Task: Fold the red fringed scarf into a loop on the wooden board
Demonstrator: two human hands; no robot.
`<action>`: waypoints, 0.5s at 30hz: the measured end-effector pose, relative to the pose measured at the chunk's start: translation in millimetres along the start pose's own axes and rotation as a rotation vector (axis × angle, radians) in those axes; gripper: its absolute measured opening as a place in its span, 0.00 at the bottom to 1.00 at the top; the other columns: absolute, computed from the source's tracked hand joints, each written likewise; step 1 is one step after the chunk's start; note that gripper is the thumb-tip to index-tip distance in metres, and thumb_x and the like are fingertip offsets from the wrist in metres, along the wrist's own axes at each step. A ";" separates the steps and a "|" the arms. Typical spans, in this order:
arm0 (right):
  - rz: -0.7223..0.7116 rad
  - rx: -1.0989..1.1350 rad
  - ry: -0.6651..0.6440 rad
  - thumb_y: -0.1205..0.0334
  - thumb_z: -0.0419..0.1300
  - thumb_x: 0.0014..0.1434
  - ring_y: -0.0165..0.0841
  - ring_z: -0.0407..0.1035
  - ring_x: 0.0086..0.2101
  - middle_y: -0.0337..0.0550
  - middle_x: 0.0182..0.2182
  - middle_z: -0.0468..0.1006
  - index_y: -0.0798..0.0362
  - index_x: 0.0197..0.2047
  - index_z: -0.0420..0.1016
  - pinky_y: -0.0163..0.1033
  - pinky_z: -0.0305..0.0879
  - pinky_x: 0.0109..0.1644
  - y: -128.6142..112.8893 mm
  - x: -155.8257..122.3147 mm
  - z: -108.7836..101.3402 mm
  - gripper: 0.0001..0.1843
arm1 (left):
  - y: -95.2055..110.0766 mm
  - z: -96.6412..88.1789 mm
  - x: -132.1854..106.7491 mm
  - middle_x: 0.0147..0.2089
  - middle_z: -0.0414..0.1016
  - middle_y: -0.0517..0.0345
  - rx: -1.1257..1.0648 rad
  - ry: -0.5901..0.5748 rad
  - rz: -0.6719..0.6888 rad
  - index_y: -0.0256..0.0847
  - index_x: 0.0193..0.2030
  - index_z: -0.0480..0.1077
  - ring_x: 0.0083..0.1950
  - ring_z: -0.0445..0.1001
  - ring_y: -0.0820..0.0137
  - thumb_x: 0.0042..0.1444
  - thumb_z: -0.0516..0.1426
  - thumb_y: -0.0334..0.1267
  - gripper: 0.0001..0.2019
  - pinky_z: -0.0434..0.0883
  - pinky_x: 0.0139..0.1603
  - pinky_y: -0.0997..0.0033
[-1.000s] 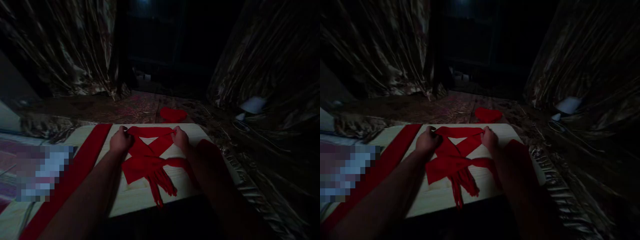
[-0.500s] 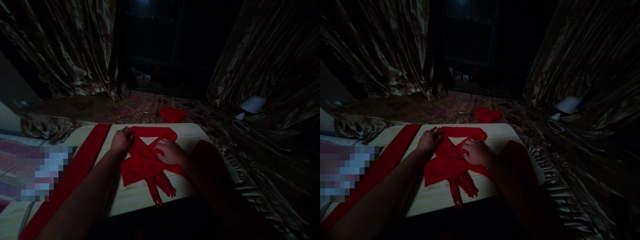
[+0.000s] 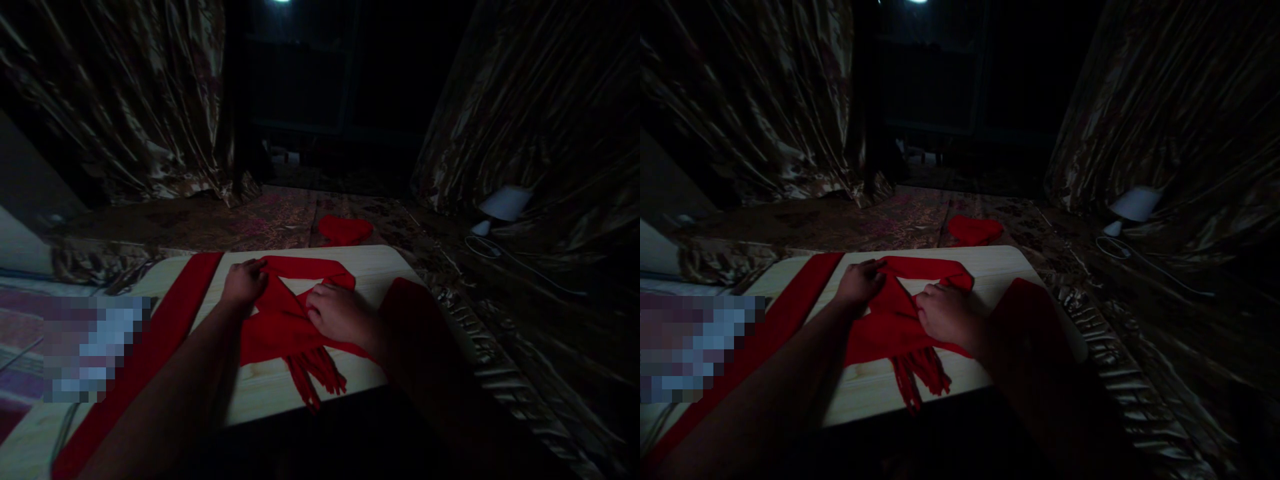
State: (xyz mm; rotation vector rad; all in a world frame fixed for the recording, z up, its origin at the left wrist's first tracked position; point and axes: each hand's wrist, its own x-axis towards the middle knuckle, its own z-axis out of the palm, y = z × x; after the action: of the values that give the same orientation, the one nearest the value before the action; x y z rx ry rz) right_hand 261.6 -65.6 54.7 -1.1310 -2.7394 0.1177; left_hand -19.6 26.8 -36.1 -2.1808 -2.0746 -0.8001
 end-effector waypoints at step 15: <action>0.141 0.727 -0.217 0.67 0.65 0.50 0.26 0.61 0.28 0.30 0.28 0.69 0.52 0.35 0.67 0.32 0.54 0.31 -11.3 22.0 27.0 0.10 | 48.7 -61.4 -65.5 0.37 0.82 0.50 -1.047 -0.475 0.012 0.37 0.36 0.80 0.40 0.78 0.61 0.56 0.55 0.49 0.18 0.73 0.47 0.62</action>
State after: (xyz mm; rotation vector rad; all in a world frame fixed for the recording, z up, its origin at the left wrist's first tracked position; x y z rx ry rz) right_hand 233.3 -58.3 32.6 -1.1134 -2.4064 1.1979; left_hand 6.4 -61.5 8.2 -3.1090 -2.0440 -1.8394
